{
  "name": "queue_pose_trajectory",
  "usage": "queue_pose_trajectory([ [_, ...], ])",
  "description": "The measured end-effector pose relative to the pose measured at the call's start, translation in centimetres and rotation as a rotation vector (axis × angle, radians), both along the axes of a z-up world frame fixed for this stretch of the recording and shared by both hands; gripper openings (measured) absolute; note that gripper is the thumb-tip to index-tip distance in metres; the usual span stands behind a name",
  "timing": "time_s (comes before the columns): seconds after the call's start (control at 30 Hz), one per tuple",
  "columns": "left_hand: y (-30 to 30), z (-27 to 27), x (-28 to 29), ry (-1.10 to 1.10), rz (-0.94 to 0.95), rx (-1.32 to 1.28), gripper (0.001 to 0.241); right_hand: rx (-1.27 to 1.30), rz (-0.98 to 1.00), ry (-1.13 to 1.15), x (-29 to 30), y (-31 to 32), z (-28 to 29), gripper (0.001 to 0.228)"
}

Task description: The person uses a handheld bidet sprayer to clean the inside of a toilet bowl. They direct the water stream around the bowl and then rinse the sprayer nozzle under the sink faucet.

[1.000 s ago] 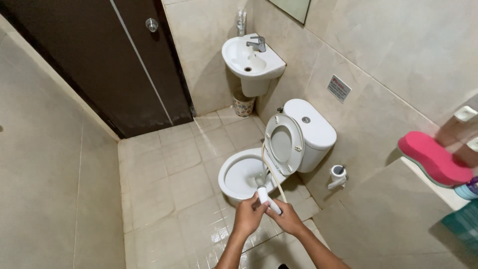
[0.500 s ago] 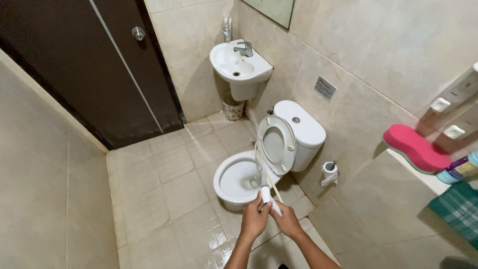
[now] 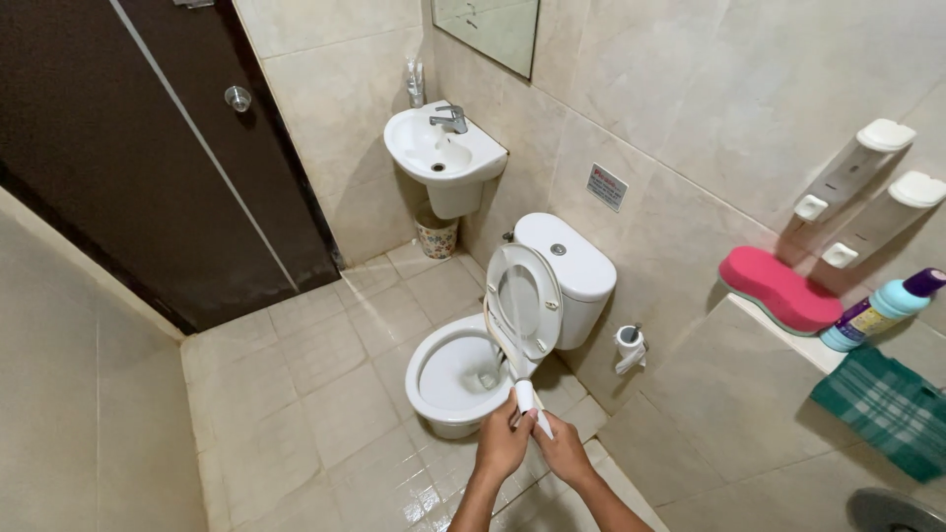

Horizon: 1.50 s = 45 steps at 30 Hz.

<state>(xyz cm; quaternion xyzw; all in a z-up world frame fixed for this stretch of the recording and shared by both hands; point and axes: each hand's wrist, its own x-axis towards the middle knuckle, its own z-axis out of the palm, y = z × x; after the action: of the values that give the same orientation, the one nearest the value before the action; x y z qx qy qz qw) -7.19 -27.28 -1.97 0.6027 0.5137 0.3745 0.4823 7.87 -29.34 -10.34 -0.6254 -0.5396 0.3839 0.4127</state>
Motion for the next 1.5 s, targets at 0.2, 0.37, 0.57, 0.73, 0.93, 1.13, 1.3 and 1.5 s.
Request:
queue_pose_trajectory([
  [0.2,-0.4,2.1,0.3,0.096,-0.061,-0.09,0.058,-0.046,-0.039,-0.011,0.2,-0.6,0.7,0.031],
  [0.37,-0.5,0.8,0.6,0.019,-0.059,-0.033,0.056,-0.039,-0.059,-0.012,0.3,-0.7,0.0,0.032],
  [0.57,-0.9,2.1,0.5,0.062,-0.065,-0.042,0.054,-0.051,-0.072,-0.02,0.6,-0.8,-0.8,0.03],
  [0.73,-1.1,2.6,0.7,0.058,-0.087,-0.055,0.052,-0.119,-0.09,-0.036,0.4,-1.2,-0.1,0.03],
  [0.93,-1.0,2.2,0.8,0.062,-0.08,-0.039,0.051,0.091,-0.07,0.026,0.7,-1.1,-2.0,0.028],
  [1.13,-1.0,1.5,0.8,0.131,-0.07,-0.025,0.054,-0.05,-0.112,0.022,0.4,-1.6,-1.4,0.027],
  [1.3,-1.2,2.5,0.7,0.084,-0.094,-0.025,0.052,-0.079,-0.123,0.022,0.2,-1.8,-0.5,0.025],
  [1.5,-1.2,2.3,1.1,0.077,-0.094,-0.02,0.053,-0.014,-0.104,0.078,0.5,-1.7,-0.9,0.026],
])
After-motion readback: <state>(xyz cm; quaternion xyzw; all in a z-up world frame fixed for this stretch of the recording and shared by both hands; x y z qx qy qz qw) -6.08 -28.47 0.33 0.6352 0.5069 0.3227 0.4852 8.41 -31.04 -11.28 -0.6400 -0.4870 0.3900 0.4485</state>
